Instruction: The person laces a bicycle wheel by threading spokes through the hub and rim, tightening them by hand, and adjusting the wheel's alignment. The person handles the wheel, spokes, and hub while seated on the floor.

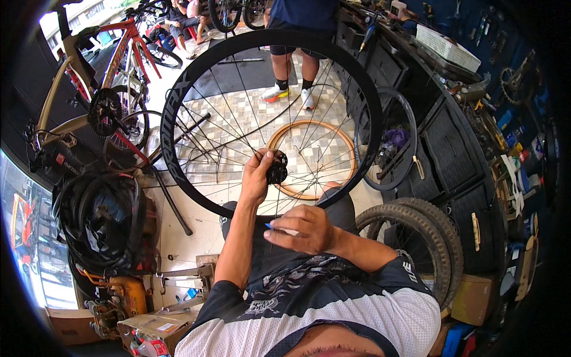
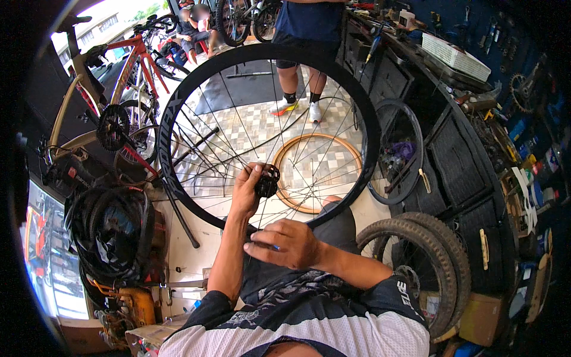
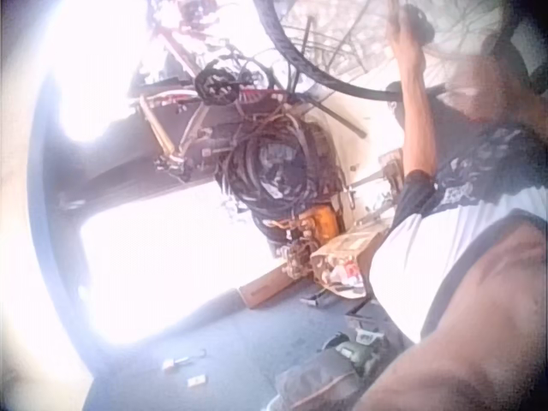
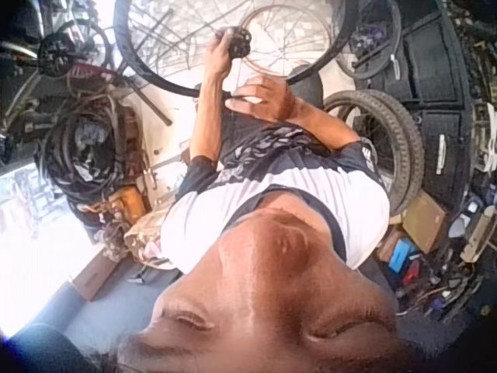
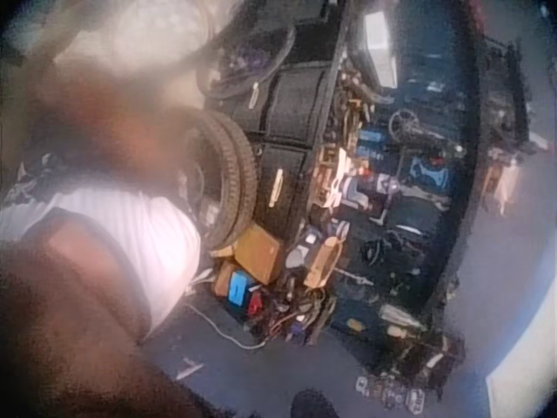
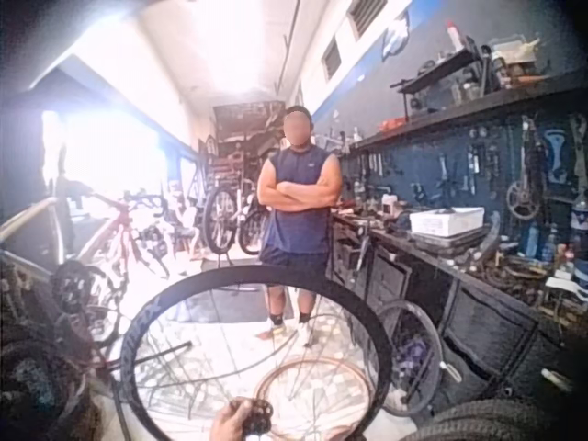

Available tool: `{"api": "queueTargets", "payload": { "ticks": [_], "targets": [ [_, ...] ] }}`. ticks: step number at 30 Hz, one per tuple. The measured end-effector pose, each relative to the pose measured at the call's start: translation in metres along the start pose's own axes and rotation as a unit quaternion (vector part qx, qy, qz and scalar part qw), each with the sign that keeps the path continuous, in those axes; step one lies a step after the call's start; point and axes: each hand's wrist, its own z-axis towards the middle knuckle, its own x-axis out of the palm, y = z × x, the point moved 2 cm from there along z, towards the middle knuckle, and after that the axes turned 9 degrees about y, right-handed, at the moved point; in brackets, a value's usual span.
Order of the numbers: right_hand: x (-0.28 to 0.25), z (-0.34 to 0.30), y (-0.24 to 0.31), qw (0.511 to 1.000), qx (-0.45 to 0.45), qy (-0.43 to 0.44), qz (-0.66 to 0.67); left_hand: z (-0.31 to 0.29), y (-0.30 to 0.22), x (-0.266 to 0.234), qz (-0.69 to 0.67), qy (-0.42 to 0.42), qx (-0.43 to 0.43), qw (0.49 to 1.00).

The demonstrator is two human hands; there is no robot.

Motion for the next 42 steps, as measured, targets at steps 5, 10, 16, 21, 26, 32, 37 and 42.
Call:
{"api": "queueTargets", "payload": {
  "ticks": [5, 10, 16, 21, 26, 32, 37, 42],
  "targets": [
    [-0.027, 0.009, 0.011, 0.999, 0.001, -0.040, 0.007, 0.001, 0.001, -0.003, 0.021, 0.005, 0.007, 1.000],
    [-0.065, 0.005, -0.016, 0.949, 0.190, -0.192, 0.162, -0.007, -0.004, 0.002, -0.019, 0.019, -0.015, 1.000],
    [-0.067, -0.006, -0.102, 0.776, 0.350, -0.378, 0.364, -0.008, -0.004, 0.006, -0.026, 0.008, 0.005, 1.000],
    [-0.029, -0.001, -0.139, 0.738, 0.419, -0.207, 0.487, -0.014, 0.002, 0.004, -0.043, 0.036, 0.009, 0.998],
    [-0.007, 0.030, -0.128, 0.737, 0.375, -0.149, 0.542, -0.026, -0.001, 0.005, -0.044, 0.042, 0.010, 0.998],
    [0.010, 0.045, -0.118, 0.804, 0.394, -0.118, 0.429, -0.029, -0.005, 0.006, -0.025, 0.025, 0.023, 0.999],
    [0.029, 0.039, -0.116, 0.801, 0.356, -0.163, 0.454, -0.039, -0.015, 0.019, 0.194, -0.103, 0.095, 0.971],
    [0.027, 0.029, -0.108, 0.811, 0.347, -0.185, 0.433, -0.064, -0.067, 0.021, 0.575, -0.183, 0.008, 0.797]
  ]
}}
